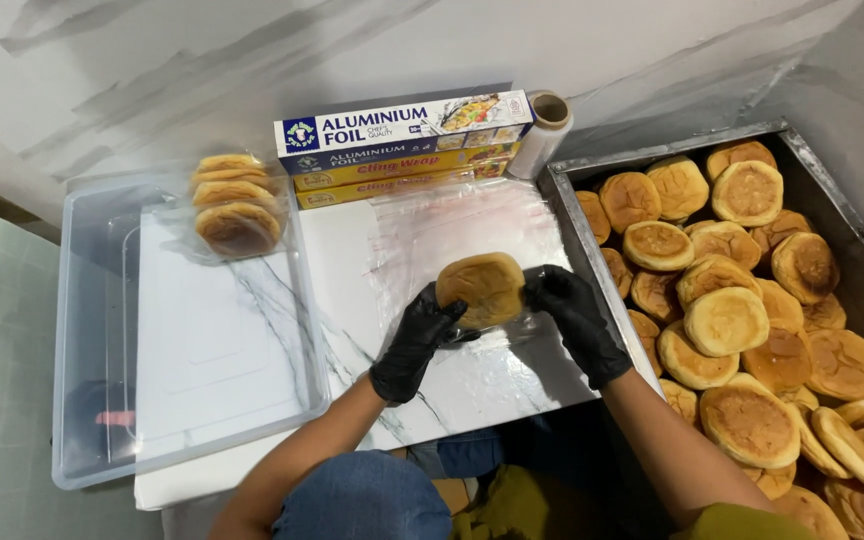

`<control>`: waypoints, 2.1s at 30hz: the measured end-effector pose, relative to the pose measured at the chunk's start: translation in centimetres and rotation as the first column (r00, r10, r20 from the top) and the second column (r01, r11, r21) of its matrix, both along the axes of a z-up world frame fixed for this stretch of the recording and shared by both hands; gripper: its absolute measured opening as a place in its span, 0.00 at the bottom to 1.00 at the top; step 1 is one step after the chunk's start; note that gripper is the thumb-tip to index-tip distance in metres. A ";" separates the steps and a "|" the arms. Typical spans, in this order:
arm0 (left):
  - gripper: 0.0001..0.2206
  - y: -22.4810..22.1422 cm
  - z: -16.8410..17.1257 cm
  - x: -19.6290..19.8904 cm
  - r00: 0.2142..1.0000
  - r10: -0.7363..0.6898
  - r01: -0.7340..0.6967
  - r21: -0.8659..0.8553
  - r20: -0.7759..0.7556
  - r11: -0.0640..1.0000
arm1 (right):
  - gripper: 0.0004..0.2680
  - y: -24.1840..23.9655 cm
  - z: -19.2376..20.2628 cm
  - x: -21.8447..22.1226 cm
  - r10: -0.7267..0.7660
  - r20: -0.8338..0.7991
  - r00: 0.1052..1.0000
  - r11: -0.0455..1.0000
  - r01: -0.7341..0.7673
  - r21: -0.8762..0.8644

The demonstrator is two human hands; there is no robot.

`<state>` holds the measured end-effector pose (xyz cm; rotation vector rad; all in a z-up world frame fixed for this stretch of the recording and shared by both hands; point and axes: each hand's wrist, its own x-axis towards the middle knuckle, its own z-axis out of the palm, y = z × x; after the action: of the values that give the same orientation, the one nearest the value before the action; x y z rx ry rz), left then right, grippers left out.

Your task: Wrapping individual bread buns in plastic cling wrap on a marble table.

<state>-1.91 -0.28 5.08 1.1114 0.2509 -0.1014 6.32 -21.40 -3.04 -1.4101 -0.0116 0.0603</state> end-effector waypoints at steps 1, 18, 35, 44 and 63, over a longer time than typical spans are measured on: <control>0.14 0.2 -2.3 0.7 1.000 -0.002 0.002 -0.001 0.000 1.000 | 0.11 0.0 -0.3 0.2 -0.002 0.000 1.000 1.000 0.002 -0.001; 0.18 -0.4 -7.3 1.8 0.991 -0.010 -0.009 0.138 0.133 0.990 | 0.13 2.7 3.2 -1.6 -0.104 -0.253 0.962 0.992 0.119 0.044; 0.25 -0.5 -8.4 1.8 0.989 -0.077 0.059 0.137 0.130 0.989 | 0.07 1.0 0.7 0.0 -0.230 -0.290 0.929 0.955 0.272 0.116; 0.19 0.7 -7.9 1.5 0.956 -0.067 0.005 0.213 0.286 0.977 | 0.06 1.4 0.2 -0.3 -0.214 -0.267 0.940 0.956 0.258 0.141; 0.17 1.5 -6.0 2.3 0.990 0.026 -0.035 0.061 0.139 0.998 | 0.08 0.2 -3.8 -0.9 -0.090 -0.196 0.977 0.992 0.105 0.069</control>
<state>0.39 1.22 -0.89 1.1717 0.1474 0.0110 5.39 -21.15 -6.83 -1.3190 0.2133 0.1136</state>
